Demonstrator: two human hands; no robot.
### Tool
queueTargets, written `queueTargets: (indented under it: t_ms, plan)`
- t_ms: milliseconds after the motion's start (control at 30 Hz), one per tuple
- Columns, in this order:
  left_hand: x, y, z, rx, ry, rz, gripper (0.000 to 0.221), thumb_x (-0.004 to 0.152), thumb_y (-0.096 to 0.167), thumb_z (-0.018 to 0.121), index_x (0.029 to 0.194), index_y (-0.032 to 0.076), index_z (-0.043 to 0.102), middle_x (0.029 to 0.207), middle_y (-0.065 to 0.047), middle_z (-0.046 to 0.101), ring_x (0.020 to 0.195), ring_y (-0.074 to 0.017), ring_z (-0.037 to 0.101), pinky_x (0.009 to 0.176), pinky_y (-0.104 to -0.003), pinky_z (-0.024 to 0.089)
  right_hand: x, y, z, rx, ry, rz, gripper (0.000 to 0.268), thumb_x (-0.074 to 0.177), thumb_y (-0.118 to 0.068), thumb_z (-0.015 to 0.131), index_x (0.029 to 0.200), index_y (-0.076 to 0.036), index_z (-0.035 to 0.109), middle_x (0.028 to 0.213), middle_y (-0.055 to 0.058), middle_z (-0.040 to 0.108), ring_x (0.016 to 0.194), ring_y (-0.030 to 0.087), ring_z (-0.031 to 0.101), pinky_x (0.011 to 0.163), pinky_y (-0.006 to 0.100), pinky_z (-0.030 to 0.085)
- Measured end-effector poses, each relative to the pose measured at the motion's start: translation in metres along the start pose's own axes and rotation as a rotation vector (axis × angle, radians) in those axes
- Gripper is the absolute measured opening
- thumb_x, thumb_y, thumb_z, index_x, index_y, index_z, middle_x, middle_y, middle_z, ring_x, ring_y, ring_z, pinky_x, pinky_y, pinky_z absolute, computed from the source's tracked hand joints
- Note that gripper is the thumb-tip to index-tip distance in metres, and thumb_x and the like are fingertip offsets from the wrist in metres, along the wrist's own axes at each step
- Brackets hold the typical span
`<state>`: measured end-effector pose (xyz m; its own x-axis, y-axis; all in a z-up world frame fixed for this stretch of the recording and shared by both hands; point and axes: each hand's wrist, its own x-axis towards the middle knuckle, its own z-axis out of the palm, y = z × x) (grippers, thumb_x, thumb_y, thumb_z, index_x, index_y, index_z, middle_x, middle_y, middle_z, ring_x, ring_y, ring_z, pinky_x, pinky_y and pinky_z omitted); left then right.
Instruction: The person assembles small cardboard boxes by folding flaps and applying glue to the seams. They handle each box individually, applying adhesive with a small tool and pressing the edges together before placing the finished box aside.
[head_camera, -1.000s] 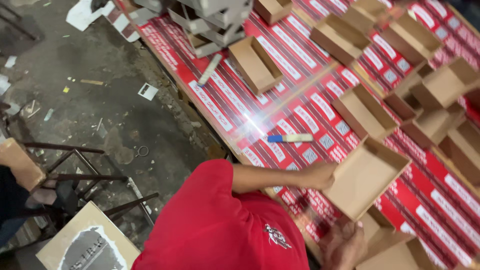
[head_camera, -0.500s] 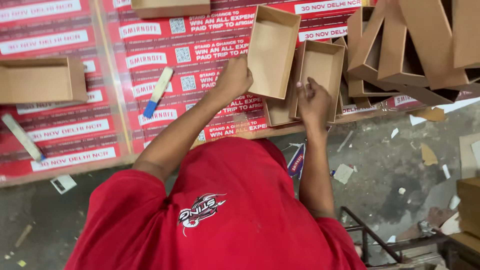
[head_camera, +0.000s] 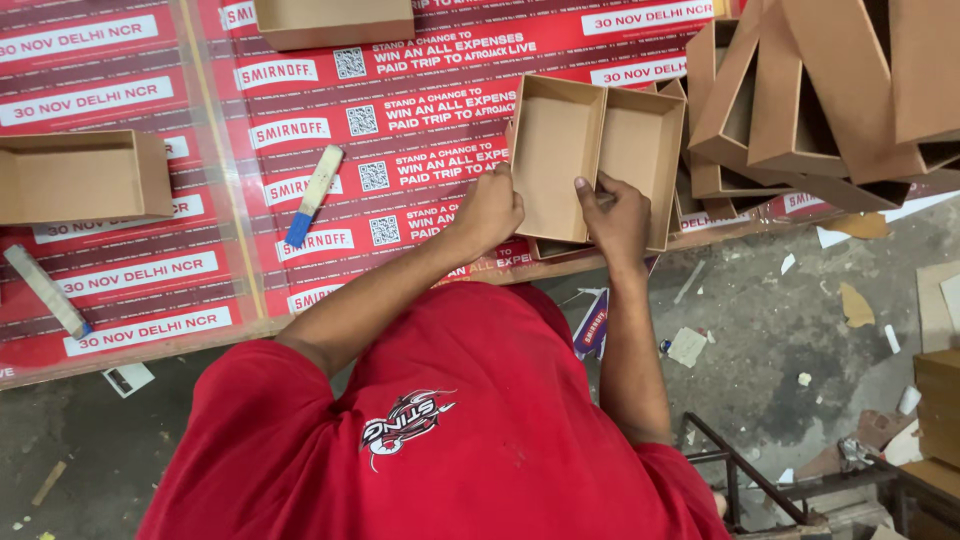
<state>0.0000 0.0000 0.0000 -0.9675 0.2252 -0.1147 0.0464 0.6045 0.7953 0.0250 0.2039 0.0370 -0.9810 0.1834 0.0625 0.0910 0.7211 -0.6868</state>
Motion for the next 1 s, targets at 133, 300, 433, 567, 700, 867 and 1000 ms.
queueTargets:
  t_ms: [133,300,433,567,700,867,1000]
  plan:
    - [-0.002,0.003,-0.005,-0.029,-0.011,-0.011,0.026,0.088,0.004,0.055,0.104,-0.016,0.058,0.085,-0.037,0.068,0.083,-0.0508,0.070,0.077,-0.054,0.057,-0.003,0.002,0.000,-0.025,-0.025,0.071,0.037,0.092,-0.036,0.076,0.109,-0.004,0.078,0.082,0.018,0.075,0.078,0.028,0.076,0.074,0.037,0.056]
    - [-0.002,0.016,-0.016,-0.014,0.003,0.003,0.037,0.095,0.019,0.059,0.107,-0.016,0.056,0.083,-0.035,0.068,0.080,-0.0505,0.071,0.073,-0.054,0.057,0.003,0.008,0.007,-0.042,0.003,0.029,0.035,0.094,-0.032,0.076,0.110,-0.001,0.077,0.087,0.020,0.074,0.081,0.030,0.075,0.076,0.037,0.056]
    - [-0.001,0.010,-0.029,0.021,-0.055,-0.143,0.056,0.105,0.042,0.056,0.109,-0.014,0.055,0.086,-0.032,0.068,0.080,-0.0470,0.072,0.068,-0.055,0.057,-0.006,-0.025,-0.003,-0.216,0.265,-0.184,0.033,0.097,-0.026,0.077,0.114,0.001,0.075,0.106,0.021,0.075,0.098,0.033,0.071,0.088,0.040,0.054]
    - [0.024,-0.032,-0.063,0.112,0.038,-0.198,0.054,0.104,0.040,0.055,0.124,-0.010,0.050,0.087,-0.026,0.071,0.080,-0.0414,0.074,0.068,-0.052,0.057,-0.044,-0.090,-0.057,0.420,0.076,-0.182,0.030,0.105,-0.009,0.061,0.129,0.008,0.067,0.124,0.016,0.071,0.112,0.020,0.068,0.100,0.032,0.053]
    - [0.073,-0.103,-0.113,0.591,0.442,-0.119,0.059,0.087,0.023,0.067,0.135,-0.003,0.048,0.126,-0.027,0.059,0.115,-0.0419,0.060,0.088,-0.053,0.051,-0.112,-0.122,-0.120,0.770,-0.386,-0.497,0.041,0.109,-0.022,0.058,0.136,0.008,0.063,0.129,0.020,0.070,0.119,0.028,0.069,0.109,0.040,0.054]
    - [0.129,-0.191,-0.151,0.917,0.576,0.010,0.042,0.082,0.008,0.063,0.123,0.004,0.061,0.116,-0.019,0.066,0.119,-0.0357,0.058,0.108,-0.062,0.030,-0.145,-0.152,-0.121,0.858,-0.609,-0.569,0.041,0.105,-0.020,0.062,0.136,0.007,0.062,0.128,0.021,0.070,0.117,0.029,0.068,0.106,0.040,0.054]
    - [0.144,-0.227,-0.166,0.704,0.292,-0.060,0.026,0.094,-0.002,0.054,0.112,0.006,0.071,0.107,-0.014,0.070,0.113,-0.0285,0.062,0.113,-0.053,0.034,-0.140,-0.179,-0.105,0.877,-0.660,-0.600,0.043,0.102,-0.018,0.065,0.136,0.006,0.061,0.127,0.023,0.070,0.116,0.031,0.068,0.103,0.040,0.054]
